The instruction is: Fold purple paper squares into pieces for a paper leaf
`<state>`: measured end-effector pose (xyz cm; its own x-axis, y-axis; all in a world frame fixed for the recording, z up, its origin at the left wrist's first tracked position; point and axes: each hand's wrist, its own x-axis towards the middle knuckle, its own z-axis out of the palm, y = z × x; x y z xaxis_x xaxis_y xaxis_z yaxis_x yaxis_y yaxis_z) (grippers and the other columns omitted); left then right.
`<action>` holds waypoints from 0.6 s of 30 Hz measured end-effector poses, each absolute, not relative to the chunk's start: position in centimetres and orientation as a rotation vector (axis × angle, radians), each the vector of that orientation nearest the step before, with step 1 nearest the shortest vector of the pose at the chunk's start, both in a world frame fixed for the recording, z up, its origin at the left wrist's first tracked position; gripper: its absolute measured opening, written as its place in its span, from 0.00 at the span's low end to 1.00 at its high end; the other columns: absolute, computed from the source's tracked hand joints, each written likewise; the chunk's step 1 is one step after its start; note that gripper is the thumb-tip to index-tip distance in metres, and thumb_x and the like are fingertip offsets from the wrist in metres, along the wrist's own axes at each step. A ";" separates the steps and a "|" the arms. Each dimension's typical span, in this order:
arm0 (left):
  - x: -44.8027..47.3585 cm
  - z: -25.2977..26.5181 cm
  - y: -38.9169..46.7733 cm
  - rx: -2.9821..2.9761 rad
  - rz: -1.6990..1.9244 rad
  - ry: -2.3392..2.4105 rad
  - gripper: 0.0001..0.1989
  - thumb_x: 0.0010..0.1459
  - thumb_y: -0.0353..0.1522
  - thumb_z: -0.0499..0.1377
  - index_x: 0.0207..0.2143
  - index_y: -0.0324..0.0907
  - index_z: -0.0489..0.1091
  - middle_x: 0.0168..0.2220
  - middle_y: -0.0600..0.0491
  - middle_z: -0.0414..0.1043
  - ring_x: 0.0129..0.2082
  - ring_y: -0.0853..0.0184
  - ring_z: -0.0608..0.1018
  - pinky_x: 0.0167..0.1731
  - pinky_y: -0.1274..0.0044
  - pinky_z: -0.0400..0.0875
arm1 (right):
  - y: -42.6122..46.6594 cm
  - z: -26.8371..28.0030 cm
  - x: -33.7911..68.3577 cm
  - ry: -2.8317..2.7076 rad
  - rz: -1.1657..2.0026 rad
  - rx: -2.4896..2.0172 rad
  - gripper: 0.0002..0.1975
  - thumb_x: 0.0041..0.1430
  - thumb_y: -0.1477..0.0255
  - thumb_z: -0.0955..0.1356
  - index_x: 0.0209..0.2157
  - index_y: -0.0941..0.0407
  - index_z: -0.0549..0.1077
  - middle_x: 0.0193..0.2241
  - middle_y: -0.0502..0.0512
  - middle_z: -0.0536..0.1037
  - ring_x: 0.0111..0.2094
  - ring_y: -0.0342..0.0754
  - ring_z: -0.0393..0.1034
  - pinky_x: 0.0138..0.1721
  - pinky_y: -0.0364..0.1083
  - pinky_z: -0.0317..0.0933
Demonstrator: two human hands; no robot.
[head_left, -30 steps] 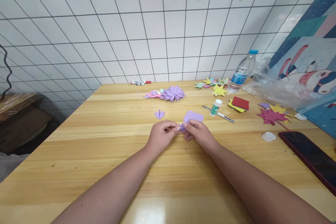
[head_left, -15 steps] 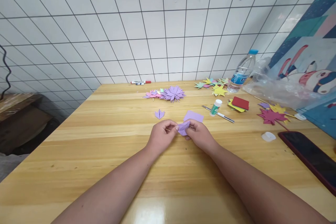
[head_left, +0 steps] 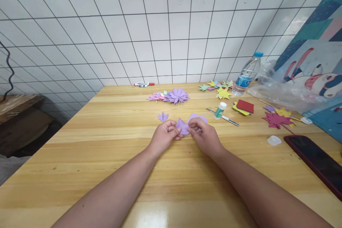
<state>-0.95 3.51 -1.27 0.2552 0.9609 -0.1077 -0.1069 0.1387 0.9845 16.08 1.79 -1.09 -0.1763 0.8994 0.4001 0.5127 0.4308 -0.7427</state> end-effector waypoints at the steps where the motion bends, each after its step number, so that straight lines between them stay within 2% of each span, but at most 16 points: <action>1: -1.0 -1.1 3.5 1.130 0.994 0.990 0.16 0.43 0.37 0.66 0.31 0.37 0.67 0.22 0.53 0.74 0.24 0.70 0.76 0.27 0.80 0.68 | 1.8 -1.0 16.2 -1.888 0.506 -1.172 0.08 0.55 0.77 0.62 0.36 0.53 0.68 0.33 0.51 0.75 0.34 0.44 0.70 0.35 0.43 0.63; 3: -1.1 -0.9 3.5 1.106 0.998 0.990 0.17 0.43 0.37 0.66 0.33 0.37 0.69 0.24 0.53 0.75 0.24 0.71 0.76 0.27 0.81 0.68 | 1.8 -0.9 16.4 -1.987 0.420 -1.086 0.14 0.53 0.82 0.59 0.34 0.53 0.71 0.34 0.51 0.75 0.37 0.45 0.69 0.40 0.45 0.62; 7: -1.4 -0.9 3.7 1.052 1.015 0.978 0.16 0.44 0.36 0.66 0.34 0.37 0.69 0.26 0.52 0.75 0.24 0.71 0.76 0.27 0.81 0.69 | 2.0 -0.8 16.6 -2.063 0.346 -0.952 0.22 0.50 0.87 0.59 0.40 0.52 0.72 0.39 0.52 0.75 0.43 0.46 0.67 0.45 0.47 0.60; 10: -1.5 -1.0 3.8 1.059 0.980 0.975 0.16 0.44 0.36 0.66 0.34 0.37 0.69 0.25 0.52 0.75 0.25 0.72 0.76 0.27 0.82 0.69 | 2.1 -0.8 16.6 -2.062 0.297 -0.950 0.17 0.52 0.84 0.62 0.40 0.52 0.72 0.38 0.53 0.75 0.41 0.47 0.67 0.44 0.48 0.61; 15: -1.5 -1.0 3.7 1.071 0.937 0.993 0.16 0.42 0.35 0.67 0.32 0.37 0.68 0.26 0.52 0.76 0.27 0.69 0.78 0.27 0.81 0.69 | 2.3 -0.7 16.6 -2.041 0.223 -0.992 0.07 0.54 0.77 0.66 0.33 0.54 0.74 0.32 0.53 0.76 0.36 0.46 0.68 0.40 0.47 0.61; 18: -1.3 -1.0 3.5 1.123 0.940 1.012 0.16 0.42 0.36 0.67 0.30 0.37 0.68 0.24 0.52 0.75 0.26 0.69 0.77 0.27 0.80 0.69 | 2.2 -0.7 16.5 -2.028 0.262 -1.036 0.06 0.55 0.76 0.66 0.31 0.53 0.74 0.32 0.52 0.77 0.36 0.46 0.68 0.40 0.46 0.60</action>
<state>-1.32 3.54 -1.00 0.2725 0.9498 -0.1537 -0.0831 0.1824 0.9797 16.53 2.23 -0.69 -0.3217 0.7496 0.5784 0.5779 0.6394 -0.5072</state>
